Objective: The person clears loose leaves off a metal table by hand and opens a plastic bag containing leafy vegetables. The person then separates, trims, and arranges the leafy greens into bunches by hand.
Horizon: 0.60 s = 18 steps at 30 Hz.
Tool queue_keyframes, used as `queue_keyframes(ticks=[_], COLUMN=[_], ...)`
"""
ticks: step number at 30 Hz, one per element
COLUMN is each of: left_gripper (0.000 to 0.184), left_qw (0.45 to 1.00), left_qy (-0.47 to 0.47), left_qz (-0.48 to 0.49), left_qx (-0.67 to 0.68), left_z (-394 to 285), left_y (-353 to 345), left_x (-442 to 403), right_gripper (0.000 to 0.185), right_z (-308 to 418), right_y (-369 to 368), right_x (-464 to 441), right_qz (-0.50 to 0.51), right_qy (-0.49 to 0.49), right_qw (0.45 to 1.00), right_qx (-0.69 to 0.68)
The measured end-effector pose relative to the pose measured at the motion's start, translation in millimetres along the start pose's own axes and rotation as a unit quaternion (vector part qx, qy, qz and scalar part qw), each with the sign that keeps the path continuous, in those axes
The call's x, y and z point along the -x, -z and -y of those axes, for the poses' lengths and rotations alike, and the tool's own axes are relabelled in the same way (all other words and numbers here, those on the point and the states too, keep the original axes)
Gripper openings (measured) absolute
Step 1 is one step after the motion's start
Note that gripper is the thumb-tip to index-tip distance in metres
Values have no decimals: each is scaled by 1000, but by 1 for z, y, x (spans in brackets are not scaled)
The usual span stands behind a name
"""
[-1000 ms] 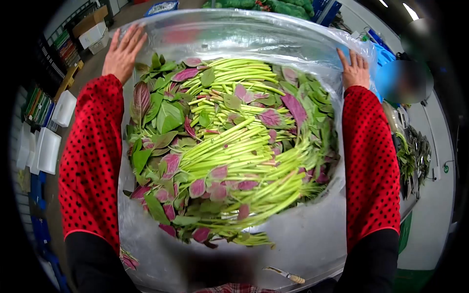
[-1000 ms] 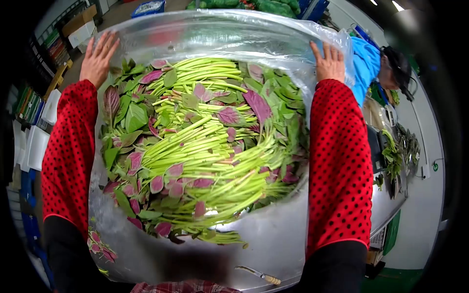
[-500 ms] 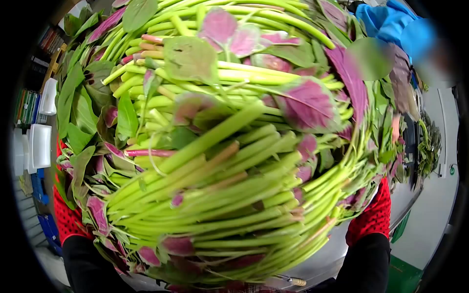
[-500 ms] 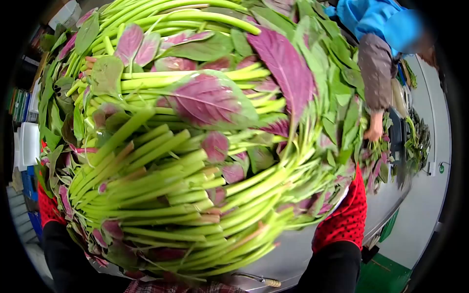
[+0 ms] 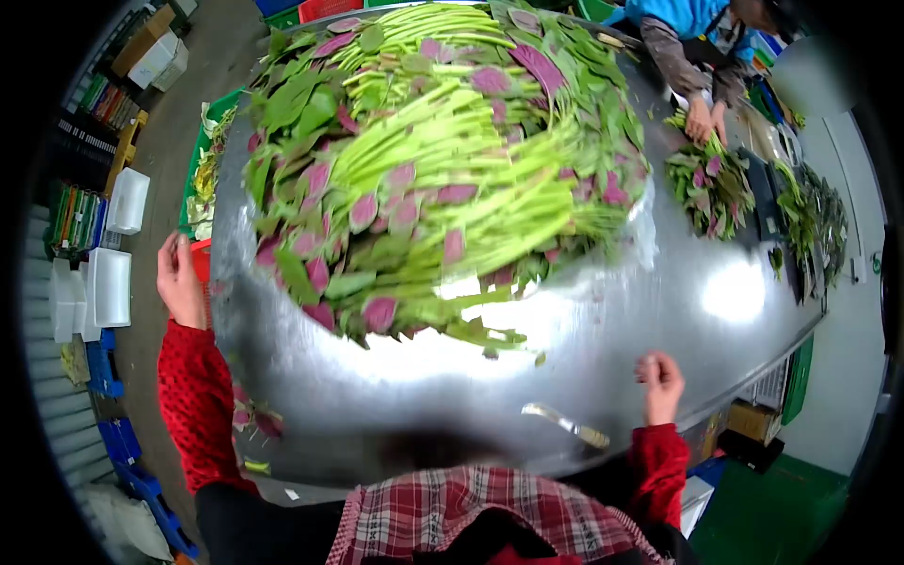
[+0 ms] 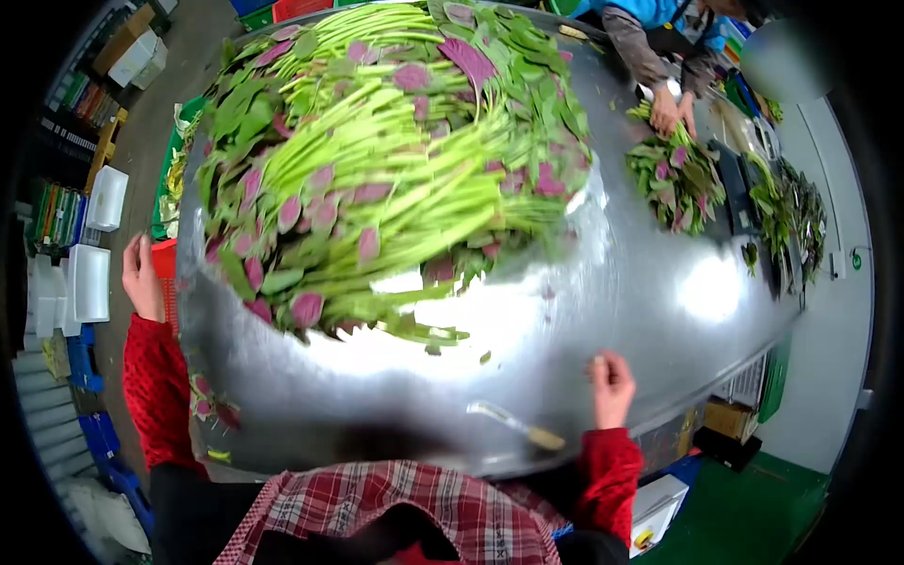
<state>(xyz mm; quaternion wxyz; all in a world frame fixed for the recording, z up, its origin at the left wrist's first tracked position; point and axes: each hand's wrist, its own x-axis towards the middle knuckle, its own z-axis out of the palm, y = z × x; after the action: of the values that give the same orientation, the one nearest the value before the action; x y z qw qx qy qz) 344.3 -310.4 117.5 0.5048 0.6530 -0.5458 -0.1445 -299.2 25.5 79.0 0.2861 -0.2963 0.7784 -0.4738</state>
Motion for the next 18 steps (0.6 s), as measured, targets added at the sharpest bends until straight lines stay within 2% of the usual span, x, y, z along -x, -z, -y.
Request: queue_keyframes(ticks=[1,2,3,4,6,7,8,10,12,14,15,16,18], left_gripper=[36,43,51,56,60,67,75,78,61,34,19,18,20], left_qw=[997,974,927,868,788,762,726,671,648,692,718,737,791], left_qy=[-70,-217,-359,-461,-514,-535,-567,-633,-634,-536,-570,-559,-538], left_qz=[3,50,96,176,339,364,377,308,241,328,277,287,237], left_qx=[-34,-50,-51,-64,-6,-25,-98,-233,-347,-355,-288,-250,-171], left_z=[-48,-77,-107,-143,-172,-170,-176,-168,-146,-142,-153,-168,-175], left_y=[-3,-9,-15,-26,-59,-81,-96,-139,-172,-194,-182,-167,-141], left_x=[30,57,84,112,164,188,209,224,236,231,226,222,215], right_gripper=[20,20,22,26,33,36,39,42,49,55,61,62,60], right_z=[-3,4,4,5,8,9,8,7,20,18,14,22,40], right_y=[-19,-44,-69,-91,-132,-153,-167,-188,-199,-216,-223,-224,-230], right_x=[30,56,74,85,100,106,114,118,120,114,108,103,98], right_qz=[37,76,121,199,322,333,346,360,354,343,352,354,348], right_qy=[-25,-52,-61,-55,-175,-187,-200,-219,-241,-266,-264,-271,-192], right_qw=[999,996,991,978,918,909,900,881,850,808,785,767,755], right_qx=[-19,18,12,-12,-151,-165,-175,-215,-309,-399,-437,-461,-521])
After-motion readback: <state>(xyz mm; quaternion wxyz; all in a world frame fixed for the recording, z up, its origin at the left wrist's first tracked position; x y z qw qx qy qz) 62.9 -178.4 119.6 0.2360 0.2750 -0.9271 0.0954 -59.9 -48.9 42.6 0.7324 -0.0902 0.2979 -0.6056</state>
